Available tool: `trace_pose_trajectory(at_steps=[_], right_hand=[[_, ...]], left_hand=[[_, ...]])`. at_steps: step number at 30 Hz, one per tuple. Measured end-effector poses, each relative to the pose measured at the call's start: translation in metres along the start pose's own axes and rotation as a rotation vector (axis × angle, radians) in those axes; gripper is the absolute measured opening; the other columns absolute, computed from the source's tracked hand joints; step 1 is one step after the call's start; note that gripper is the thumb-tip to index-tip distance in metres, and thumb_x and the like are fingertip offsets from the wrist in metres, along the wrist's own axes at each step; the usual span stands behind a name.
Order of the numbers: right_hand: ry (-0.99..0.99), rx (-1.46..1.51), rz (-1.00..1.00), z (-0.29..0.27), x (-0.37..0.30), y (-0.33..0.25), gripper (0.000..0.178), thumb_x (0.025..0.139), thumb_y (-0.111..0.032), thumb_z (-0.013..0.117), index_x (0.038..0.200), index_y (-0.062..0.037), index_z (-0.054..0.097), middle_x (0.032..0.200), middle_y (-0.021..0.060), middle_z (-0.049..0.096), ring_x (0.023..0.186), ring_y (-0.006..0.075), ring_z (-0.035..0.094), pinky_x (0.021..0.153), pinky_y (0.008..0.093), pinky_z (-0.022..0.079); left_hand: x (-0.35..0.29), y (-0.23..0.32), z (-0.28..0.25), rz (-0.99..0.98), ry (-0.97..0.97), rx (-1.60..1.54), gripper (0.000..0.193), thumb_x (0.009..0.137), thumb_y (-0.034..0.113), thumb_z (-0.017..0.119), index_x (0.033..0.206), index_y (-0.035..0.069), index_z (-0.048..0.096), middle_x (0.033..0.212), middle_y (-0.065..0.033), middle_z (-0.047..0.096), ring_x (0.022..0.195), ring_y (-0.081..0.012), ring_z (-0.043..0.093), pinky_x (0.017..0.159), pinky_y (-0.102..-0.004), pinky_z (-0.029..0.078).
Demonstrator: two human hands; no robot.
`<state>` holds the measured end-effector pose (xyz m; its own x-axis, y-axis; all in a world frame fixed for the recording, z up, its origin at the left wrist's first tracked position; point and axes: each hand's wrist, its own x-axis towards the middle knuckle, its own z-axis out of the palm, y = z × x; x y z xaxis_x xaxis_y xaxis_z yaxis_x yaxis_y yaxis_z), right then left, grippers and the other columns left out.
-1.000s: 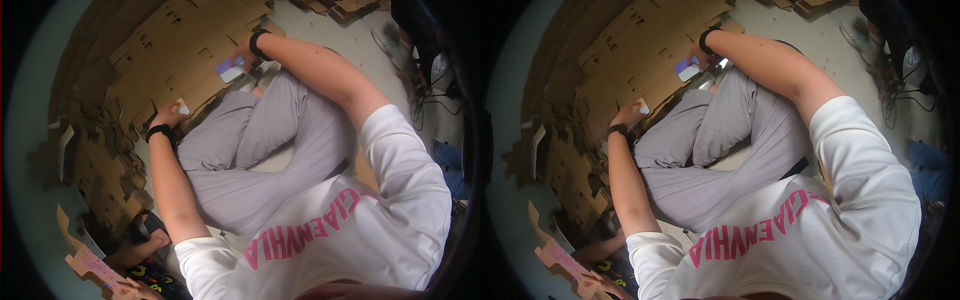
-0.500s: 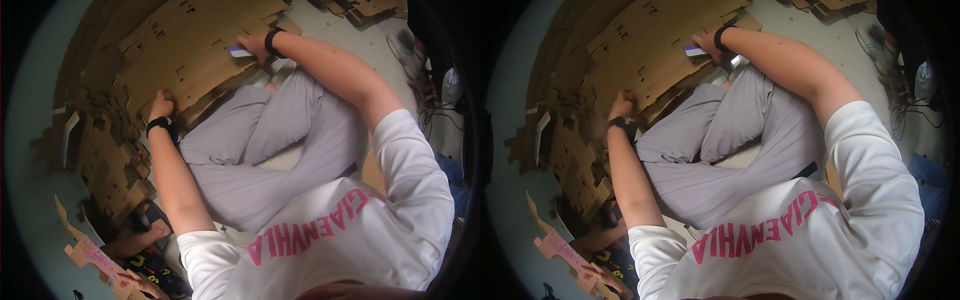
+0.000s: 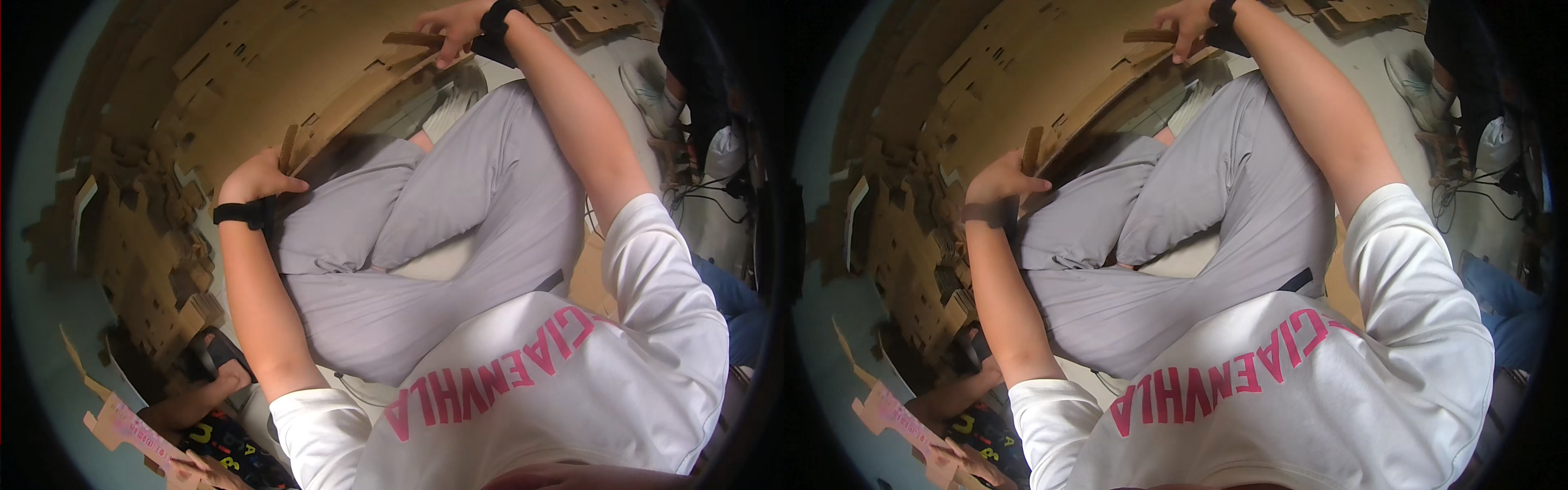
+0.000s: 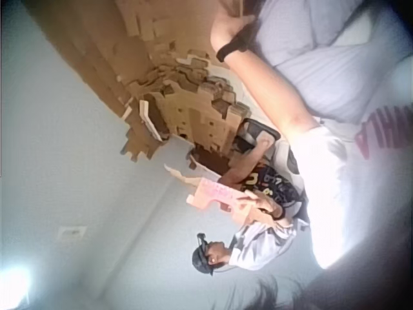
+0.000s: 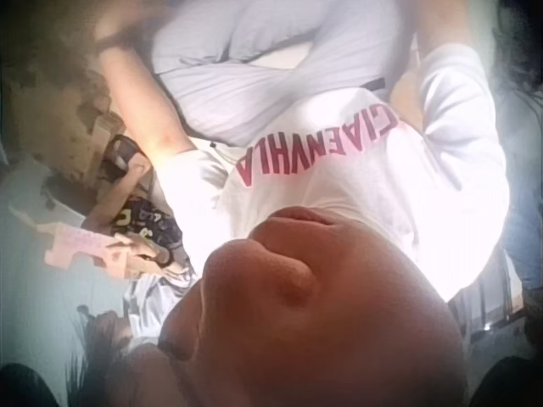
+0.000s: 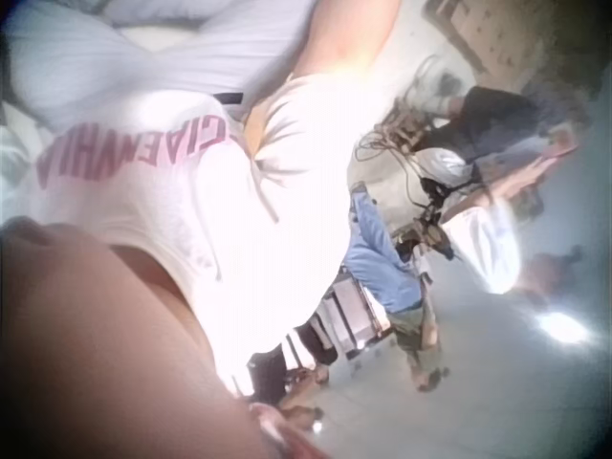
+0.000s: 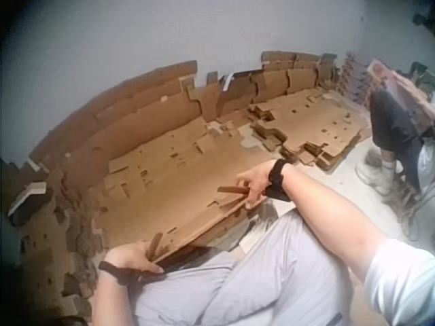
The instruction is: Assembling cardboard boxes from flat pre-cut sheets while sitting on the floor.
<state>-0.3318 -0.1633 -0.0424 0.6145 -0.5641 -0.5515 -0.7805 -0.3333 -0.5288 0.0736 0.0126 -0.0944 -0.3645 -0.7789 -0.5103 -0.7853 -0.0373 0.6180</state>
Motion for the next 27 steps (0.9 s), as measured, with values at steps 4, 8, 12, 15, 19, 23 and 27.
trace_pose_trajectory(at_steps=[4, 8, 12, 15, 19, 23, 27], right_hand=[[-0.078, 0.362, -0.018, 0.005, 0.005, 0.004, 0.054, 0.086, -0.024, 0.081, 0.127, -0.0002, 0.057, 0.090, 0.0083, 0.071, 0.076, 0.0152, 0.066, 0.066, 0.0287, 0.054], [0.156, 0.182, 0.060, 0.004, 0.014, 0.008, 0.044, 0.091, -0.034, 0.075, 0.113, 0.0022, 0.065, 0.084, 0.0096, 0.072, 0.070, 0.0184, 0.069, 0.057, 0.0303, 0.054], [0.279, 0.078, 0.116, 0.007, 0.026, 0.010, 0.041, 0.090, -0.035, 0.075, 0.099, 0.0043, 0.068, 0.070, 0.0109, 0.069, 0.057, 0.0189, 0.065, 0.048, 0.0303, 0.049], [0.308, 0.137, 0.173, 0.010, 0.035, 0.013, 0.040, 0.090, -0.036, 0.074, 0.086, 0.0039, 0.069, 0.064, 0.0117, 0.067, 0.052, 0.0208, 0.063, 0.047, 0.0322, 0.048], [0.422, -0.121, 0.047, 0.012, 0.049, 0.020, 0.040, 0.090, -0.035, 0.071, 0.080, 0.0035, 0.069, 0.065, 0.0137, 0.069, 0.054, 0.0253, 0.064, 0.051, 0.0375, 0.050], [0.453, -0.086, 0.011, 0.007, 0.052, 0.028, 0.038, 0.088, -0.032, 0.073, 0.089, 0.0056, 0.068, 0.071, 0.0148, 0.072, 0.059, 0.0264, 0.066, 0.056, 0.0394, 0.052], [0.246, -0.029, 0.054, 0.001, 0.034, 0.031, 0.038, 0.086, -0.028, 0.078, 0.100, 0.0058, 0.067, 0.083, 0.0140, 0.074, 0.069, 0.0224, 0.070, 0.059, 0.0353, 0.055]], left_hand=[[0.001, -0.012, -0.004, -0.112, 0.113, 0.008, 0.069, 0.080, 0.023, 0.079, 0.139, -0.002, 0.052, 0.121, -0.0202, 0.068, 0.106, -0.0293, 0.067, 0.093, -0.0375, 0.050], [0.005, -0.028, -0.002, -0.044, 0.392, -0.168, 0.066, 0.087, 0.030, 0.076, 0.136, -0.008, 0.052, 0.116, -0.0219, 0.068, 0.100, -0.0285, 0.068, 0.088, -0.0366, 0.052], [0.017, -0.046, -0.009, -0.158, 0.345, -0.298, 0.070, 0.089, 0.040, 0.076, 0.132, -0.010, 0.053, 0.113, -0.0210, 0.068, 0.095, -0.0255, 0.069, 0.076, -0.0360, 0.057], [0.025, -0.057, -0.014, -0.231, 0.350, -0.290, 0.074, 0.087, 0.043, 0.077, 0.132, -0.010, 0.053, 0.115, -0.0216, 0.066, 0.095, -0.0264, 0.069, 0.076, -0.0365, 0.058], [0.030, -0.053, -0.009, -0.038, 0.645, -0.061, 0.068, 0.084, 0.034, 0.080, 0.134, -0.004, 0.054, 0.125, -0.0235, 0.064, 0.111, -0.0288, 0.065, 0.092, -0.0389, 0.054], [0.033, -0.023, -0.005, 0.347, 0.846, 0.438, 0.067, 0.078, 0.024, 0.082, 0.134, 0.001, 0.056, 0.121, -0.0212, 0.066, 0.109, -0.0297, 0.066, 0.095, -0.0381, 0.051], [0.038, 0.011, 0.002, 0.153, 0.469, 0.048, 0.057, 0.071, 0.017, 0.082, 0.123, 0.001, 0.065, 0.102, -0.0196, 0.071, 0.098, -0.0305, 0.069, 0.089, -0.0363, 0.053]])
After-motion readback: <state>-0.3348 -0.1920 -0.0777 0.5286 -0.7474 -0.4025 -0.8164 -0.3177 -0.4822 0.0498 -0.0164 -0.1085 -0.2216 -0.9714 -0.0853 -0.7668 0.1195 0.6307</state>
